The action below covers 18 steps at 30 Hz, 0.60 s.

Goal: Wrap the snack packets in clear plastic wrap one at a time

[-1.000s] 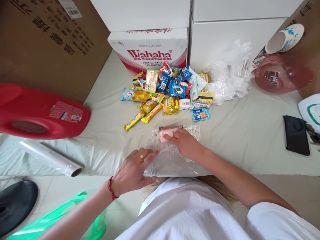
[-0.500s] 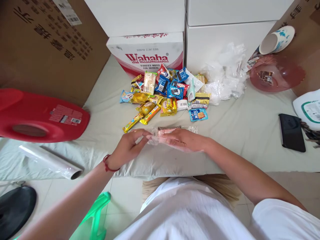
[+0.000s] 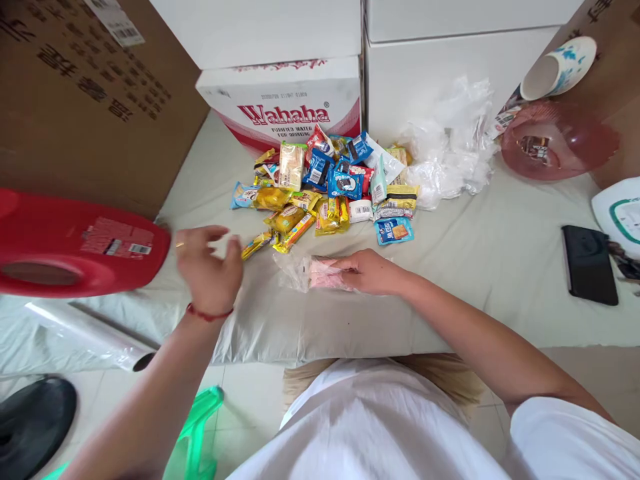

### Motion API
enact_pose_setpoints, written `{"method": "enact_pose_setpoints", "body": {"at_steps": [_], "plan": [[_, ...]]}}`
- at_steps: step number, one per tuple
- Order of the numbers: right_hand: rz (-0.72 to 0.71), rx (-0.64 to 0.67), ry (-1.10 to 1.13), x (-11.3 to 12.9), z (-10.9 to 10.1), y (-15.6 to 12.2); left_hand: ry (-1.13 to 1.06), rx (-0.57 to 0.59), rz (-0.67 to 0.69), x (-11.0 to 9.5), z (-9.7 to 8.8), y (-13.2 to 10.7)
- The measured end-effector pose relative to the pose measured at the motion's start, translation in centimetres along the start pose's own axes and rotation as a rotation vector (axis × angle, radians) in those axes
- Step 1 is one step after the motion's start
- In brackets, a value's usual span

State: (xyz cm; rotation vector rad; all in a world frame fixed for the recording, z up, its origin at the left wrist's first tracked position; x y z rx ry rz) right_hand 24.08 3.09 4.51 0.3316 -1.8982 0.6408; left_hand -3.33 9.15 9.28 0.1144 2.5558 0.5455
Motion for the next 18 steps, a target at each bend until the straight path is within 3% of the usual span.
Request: {"method": "enact_pose_setpoints", "body": {"at_steps": [2,4,6,8,11,15,18], "plan": [[0.033,0.029,0.014,-0.1,-0.1,0.2,-0.055,-0.263,0.306,-2.9,-3.1,-3.2],[0.045,0.042,0.034,-0.2,-0.2,0.3,-0.161,-0.022,0.668,-6.6,-2.4,-6.9],[0.039,0.051,0.085,-0.3,-0.1,0.5,-0.187,0.124,0.774,-8.8,-0.2,-9.3],[0.013,0.070,0.190,-0.3,0.0,0.7,-0.148,0.251,0.685,-9.3,3.1,-9.9],[-0.013,0.076,0.369,-0.5,-0.3,0.6,-0.075,0.304,0.539,-8.5,6.6,-9.5],[0.082,-0.052,0.352,-2.4,-2.8,-1.1,-0.006,0.389,0.569,-8.4,7.7,-9.5],[0.183,-0.272,0.200,-4.8,-6.2,-3.6,0.040,0.486,0.589,-8.9,7.7,-9.3]]}}
Point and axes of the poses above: each hand's wrist, its own y-axis towards the middle knuckle, its own z-axis out of the palm, x = y × z, the point moved 5 cm from there along y, towards the middle knuckle, and after that the axes turned 3 degrees about y, right-handed, at the moved point
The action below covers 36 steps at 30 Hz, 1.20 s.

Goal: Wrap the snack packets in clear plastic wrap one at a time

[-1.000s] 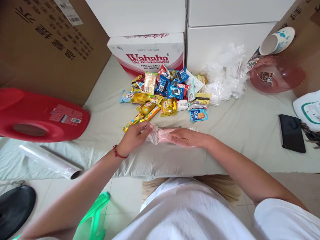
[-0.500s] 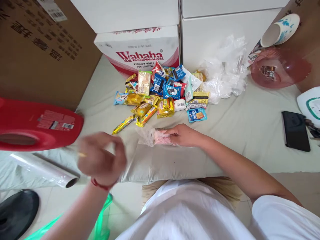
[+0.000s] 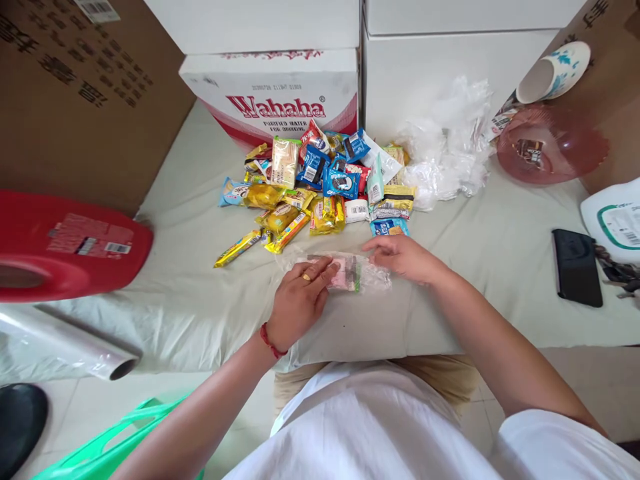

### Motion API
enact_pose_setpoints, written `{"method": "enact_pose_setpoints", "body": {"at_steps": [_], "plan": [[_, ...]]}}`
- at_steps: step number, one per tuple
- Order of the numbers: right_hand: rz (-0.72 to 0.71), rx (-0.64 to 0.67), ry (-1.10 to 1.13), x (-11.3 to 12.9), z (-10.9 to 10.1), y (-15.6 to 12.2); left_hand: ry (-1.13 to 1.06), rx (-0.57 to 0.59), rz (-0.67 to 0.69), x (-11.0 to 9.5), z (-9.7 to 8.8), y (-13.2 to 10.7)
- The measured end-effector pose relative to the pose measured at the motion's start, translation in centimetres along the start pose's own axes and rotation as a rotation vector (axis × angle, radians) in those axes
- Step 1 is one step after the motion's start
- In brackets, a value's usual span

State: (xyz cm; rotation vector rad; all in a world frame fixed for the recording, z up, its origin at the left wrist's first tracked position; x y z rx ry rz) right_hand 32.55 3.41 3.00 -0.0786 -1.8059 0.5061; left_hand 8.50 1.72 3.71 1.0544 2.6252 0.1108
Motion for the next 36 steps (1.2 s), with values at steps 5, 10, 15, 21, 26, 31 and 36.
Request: {"method": "enact_pose_setpoints", "body": {"at_steps": [5,10,15,21,26,31,36], "plan": [[-0.098,-0.594,-0.247,0.6,-4.2,-3.3,0.060,0.044,0.000,-0.3,0.0,0.6],[-0.754,-0.327,-0.419,6.0,5.8,-4.4,0.028,-0.073,0.006,-0.8,0.0,-0.4],[-0.862,-0.245,-0.420,3.9,12.3,-2.7,-0.283,-0.328,-0.085,1.1,-1.3,-4.0],[-0.803,-0.296,-0.362,1.8,12.0,-1.9,-0.434,-0.360,-0.717,8.6,-0.8,-6.9],[-0.712,-0.291,-0.304,2.3,11.6,-1.5,-0.384,-0.091,-0.618,9.0,-0.1,-3.4],[-0.681,-0.284,-0.296,2.2,11.6,-1.6,-0.339,0.065,-0.424,7.9,-0.4,-2.7],[-0.653,-0.315,-0.289,2.2,11.6,-1.6,-0.547,-0.027,-0.589,11.0,-1.0,-4.3]]}}
Point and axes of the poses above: each hand's wrist, its own y-axis towards the middle knuckle, its own z-axis out of the palm, x = y × z, the point moved 5 cm from there along y, towards the middle knuckle, and after that the axes turned 3 degrees about y, right-handed, at the moved point
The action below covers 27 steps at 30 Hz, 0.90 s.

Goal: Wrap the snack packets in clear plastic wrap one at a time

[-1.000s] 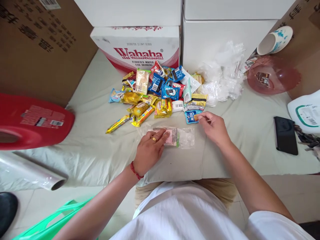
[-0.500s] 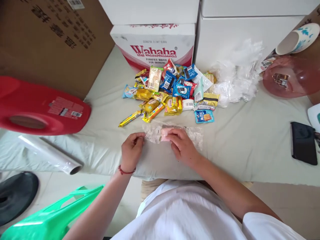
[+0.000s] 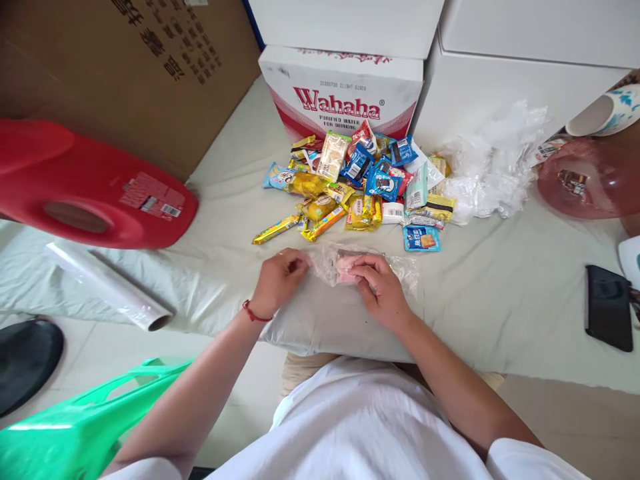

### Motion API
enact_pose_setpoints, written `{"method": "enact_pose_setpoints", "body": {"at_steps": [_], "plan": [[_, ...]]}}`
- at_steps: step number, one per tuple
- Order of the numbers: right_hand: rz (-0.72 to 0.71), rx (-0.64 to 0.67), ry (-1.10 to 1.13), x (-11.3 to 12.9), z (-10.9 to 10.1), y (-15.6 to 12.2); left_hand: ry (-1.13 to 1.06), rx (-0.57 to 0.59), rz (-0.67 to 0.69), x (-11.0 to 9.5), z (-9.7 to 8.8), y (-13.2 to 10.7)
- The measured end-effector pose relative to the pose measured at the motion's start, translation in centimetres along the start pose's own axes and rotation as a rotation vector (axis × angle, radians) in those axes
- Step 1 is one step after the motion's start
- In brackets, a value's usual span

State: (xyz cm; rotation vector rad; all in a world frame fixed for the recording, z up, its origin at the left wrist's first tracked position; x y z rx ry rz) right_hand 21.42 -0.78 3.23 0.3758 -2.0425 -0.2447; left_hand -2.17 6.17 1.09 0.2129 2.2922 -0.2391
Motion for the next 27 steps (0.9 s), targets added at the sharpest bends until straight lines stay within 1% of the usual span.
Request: {"method": "enact_pose_setpoints", "body": {"at_steps": [2,3,4,5,6,7,9,10,11,13,15,16,18,20,22,23,25,27], "plan": [[0.004,-0.008,0.013,0.0,0.0,0.0,-0.200,-0.126,-0.196,2.0,-1.2,0.0],[0.006,-0.011,0.021,0.0,0.0,0.1,-0.277,-0.188,-0.272,2.8,-1.7,-0.2],[0.009,-0.012,0.027,0.0,0.1,0.1,-0.320,-0.231,-0.308,3.3,-2.0,-0.4],[0.011,-0.014,0.031,0.0,0.1,0.1,-0.327,-0.250,-0.295,3.3,-2.2,-0.5],[0.013,-0.016,0.034,0.0,0.1,0.0,-0.301,-0.240,-0.234,2.9,-2.2,-0.6],[0.014,-0.017,0.034,0.0,0.1,0.0,-0.246,-0.200,-0.139,2.1,-2.1,-0.6],[0.010,-0.020,0.032,0.0,0.0,0.0,-0.071,-0.095,0.063,0.1,-1.2,-0.4],[0.006,-0.019,0.031,0.0,0.0,0.1,0.036,-0.043,0.138,-0.8,-0.7,-0.2],[0.004,-0.016,0.030,0.0,0.0,0.1,0.143,0.007,0.192,-1.6,-0.1,0.0],[0.001,-0.009,0.028,0.0,0.0,0.1,0.318,0.102,0.255,-2.6,0.8,0.8],[0.003,-0.004,0.025,-0.1,0.0,0.1,0.364,0.160,0.300,-3.0,1.0,1.5],[0.004,-0.006,0.025,-0.2,0.0,0.1,0.323,0.166,0.316,-3.0,0.7,1.7],[0.000,-0.020,0.029,-0.3,0.0,0.1,0.150,0.138,0.308,-2.5,-0.6,1.8],[-0.002,-0.032,0.035,-0.4,0.0,0.1,-0.075,0.072,0.242,-1.3,-2.2,1.3],[0.004,-0.038,0.032,-0.5,0.1,0.0,-0.298,0.027,0.155,-0.2,-3.4,0.6],[0.011,-0.037,0.029,-0.5,0.1,0.0,-0.414,0.031,0.110,0.2,-3.6,0.2],[0.025,-0.037,0.026,-0.5,0.1,0.0,-0.619,0.070,0.002,0.5,-3.3,-0.1],[0.030,-0.042,0.030,-0.5,0.1,0.0,-0.693,0.122,-0.128,0.4,-2.5,0.3]]}}
Point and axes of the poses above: each hand's wrist, its own y-axis towards the middle knuckle, its own z-axis out of the palm, x = y × z, the point moved 5 cm from there along y, towards the middle knuckle, and after that the axes turned 3 degrees about y, right-handed, at the moved point
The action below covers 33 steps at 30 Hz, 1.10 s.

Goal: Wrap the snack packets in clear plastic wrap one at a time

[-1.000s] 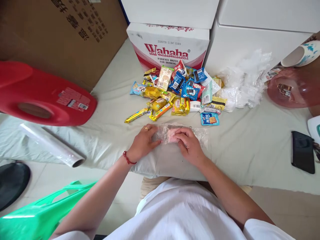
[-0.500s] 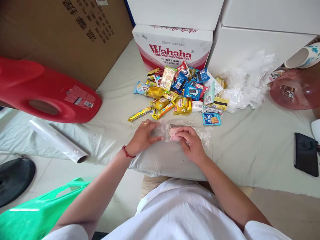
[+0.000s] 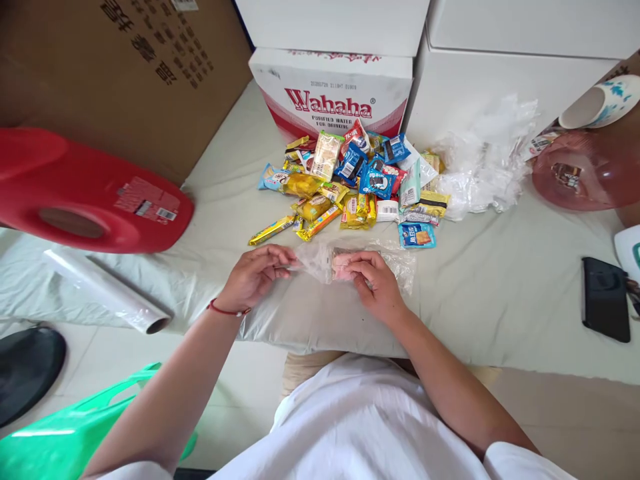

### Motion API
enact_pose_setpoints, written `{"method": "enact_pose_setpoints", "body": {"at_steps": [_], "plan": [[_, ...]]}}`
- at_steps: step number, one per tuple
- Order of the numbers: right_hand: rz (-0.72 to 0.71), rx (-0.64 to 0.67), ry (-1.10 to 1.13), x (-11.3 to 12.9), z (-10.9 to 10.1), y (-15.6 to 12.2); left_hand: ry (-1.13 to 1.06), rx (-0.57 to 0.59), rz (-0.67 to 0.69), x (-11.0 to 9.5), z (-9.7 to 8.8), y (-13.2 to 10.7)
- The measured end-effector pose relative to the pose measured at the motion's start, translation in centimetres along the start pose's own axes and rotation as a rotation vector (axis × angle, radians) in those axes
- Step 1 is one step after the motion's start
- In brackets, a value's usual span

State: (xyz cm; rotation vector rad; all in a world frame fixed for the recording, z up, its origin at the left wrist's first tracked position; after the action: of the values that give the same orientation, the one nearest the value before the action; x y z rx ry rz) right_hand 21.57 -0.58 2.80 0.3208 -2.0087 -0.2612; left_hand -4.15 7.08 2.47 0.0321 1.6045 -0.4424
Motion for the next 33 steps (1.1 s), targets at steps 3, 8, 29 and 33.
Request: {"method": "enact_pose_setpoints", "body": {"at_steps": [3,8,29,33], "plan": [[-0.005,-0.005,0.008,0.0,0.0,0.1,0.210,0.146,-0.150,0.1,1.6,1.5],[0.001,0.008,0.008,-0.2,0.1,0.1,0.670,0.300,-0.022,-0.9,3.1,2.8],[-0.021,-0.002,0.016,0.1,0.3,0.0,1.064,0.118,0.244,0.4,3.5,1.8],[-0.094,-0.012,-0.033,0.5,0.5,-0.1,1.010,0.156,0.288,-0.3,3.2,1.9]]}}
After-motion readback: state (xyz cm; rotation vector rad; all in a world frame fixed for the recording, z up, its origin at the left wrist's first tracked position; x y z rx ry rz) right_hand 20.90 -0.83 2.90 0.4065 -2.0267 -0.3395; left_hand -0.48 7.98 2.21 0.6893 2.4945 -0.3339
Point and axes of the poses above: each hand's wrist, its own y-axis towards the middle knuckle, its own z-axis out of the palm, x = y × z, the point moved 5 cm from there along y, towards the middle knuckle, and after that the axes turned 3 degrees about y, right-handed, at the moved point
